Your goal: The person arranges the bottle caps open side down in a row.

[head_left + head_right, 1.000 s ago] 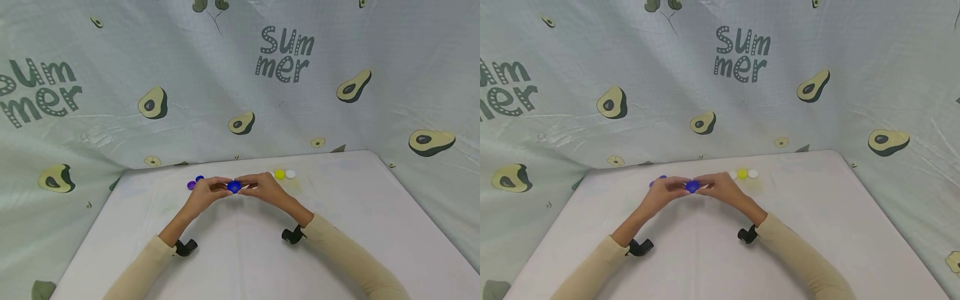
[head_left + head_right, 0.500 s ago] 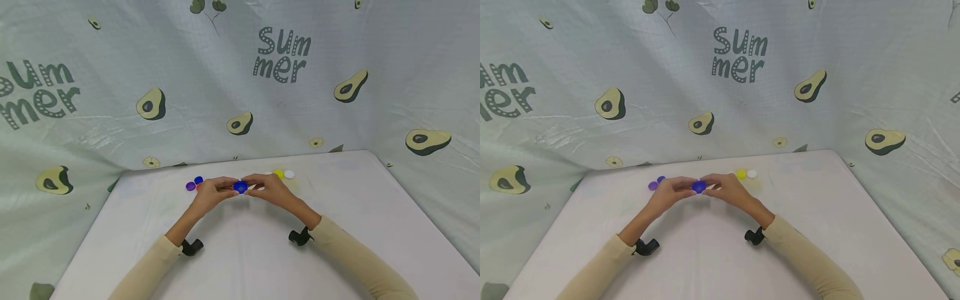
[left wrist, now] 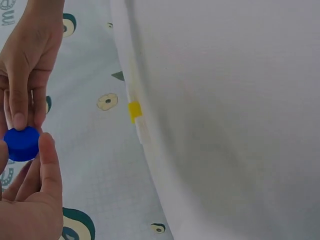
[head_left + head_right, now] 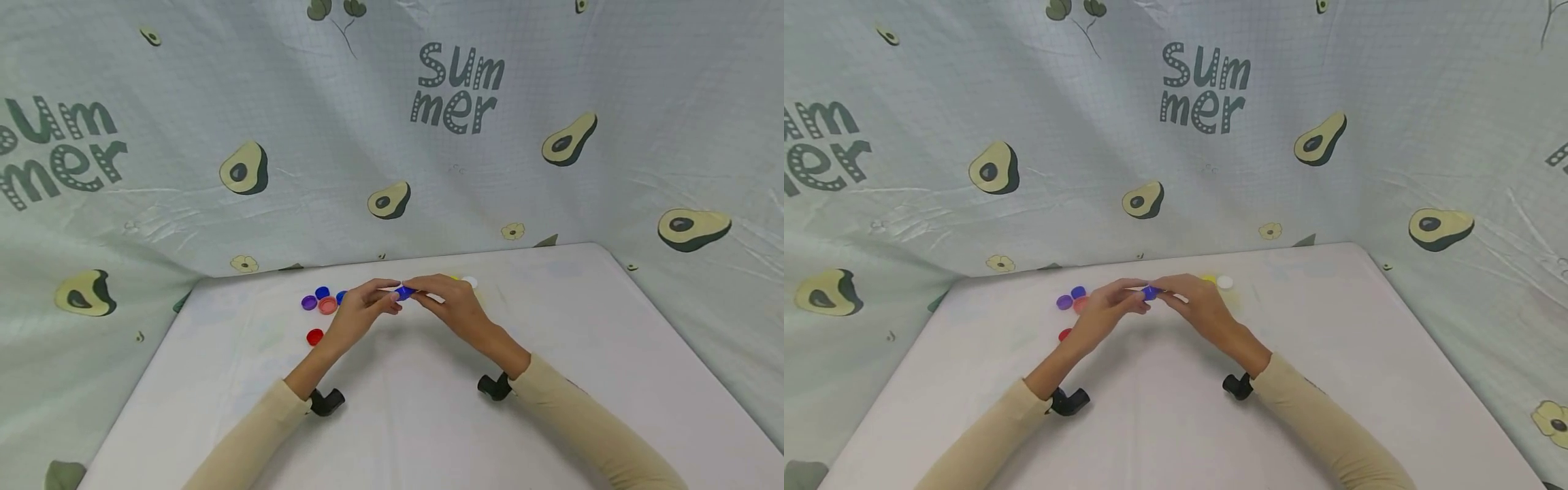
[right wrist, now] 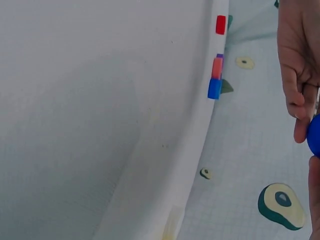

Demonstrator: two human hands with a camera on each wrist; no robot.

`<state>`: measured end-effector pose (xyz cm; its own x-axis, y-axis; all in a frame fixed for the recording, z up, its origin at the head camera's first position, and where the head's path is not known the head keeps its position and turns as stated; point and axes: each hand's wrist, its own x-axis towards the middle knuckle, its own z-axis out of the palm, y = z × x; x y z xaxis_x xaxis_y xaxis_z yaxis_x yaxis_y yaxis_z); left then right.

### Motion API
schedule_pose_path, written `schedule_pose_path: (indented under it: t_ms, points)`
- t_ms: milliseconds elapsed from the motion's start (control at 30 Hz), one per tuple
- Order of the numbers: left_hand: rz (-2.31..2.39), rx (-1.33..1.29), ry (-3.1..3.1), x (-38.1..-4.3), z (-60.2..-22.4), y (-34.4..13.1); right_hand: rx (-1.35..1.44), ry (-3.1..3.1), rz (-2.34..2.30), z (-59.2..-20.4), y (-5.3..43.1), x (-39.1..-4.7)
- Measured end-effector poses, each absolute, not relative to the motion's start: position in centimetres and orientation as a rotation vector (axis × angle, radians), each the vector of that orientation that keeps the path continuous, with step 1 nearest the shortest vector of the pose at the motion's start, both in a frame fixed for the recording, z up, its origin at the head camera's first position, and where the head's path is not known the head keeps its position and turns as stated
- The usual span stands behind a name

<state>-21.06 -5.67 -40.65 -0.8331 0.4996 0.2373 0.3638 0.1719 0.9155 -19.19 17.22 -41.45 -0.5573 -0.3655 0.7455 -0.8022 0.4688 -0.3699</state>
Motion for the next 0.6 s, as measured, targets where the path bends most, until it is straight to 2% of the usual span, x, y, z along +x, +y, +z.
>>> schedule_pose_path:
  t_ms: [133, 400, 600]
  points:
    - [1.705, 0.978, 2.389, -21.0, -40.7, -4.9, 0.901, -2.163, 1.009, -41.3, 17.7, -19.0]
    - [1.638, 1.293, 2.543, -21.0, -40.4, -3.3, 0.640, -2.217, 1.438, -41.0, 18.6, -18.5]
    - [1.659, 1.361, 2.568, -21.4, -40.2, -2.6, 0.549, -2.297, 1.568, -40.2, 19.2, -17.9]
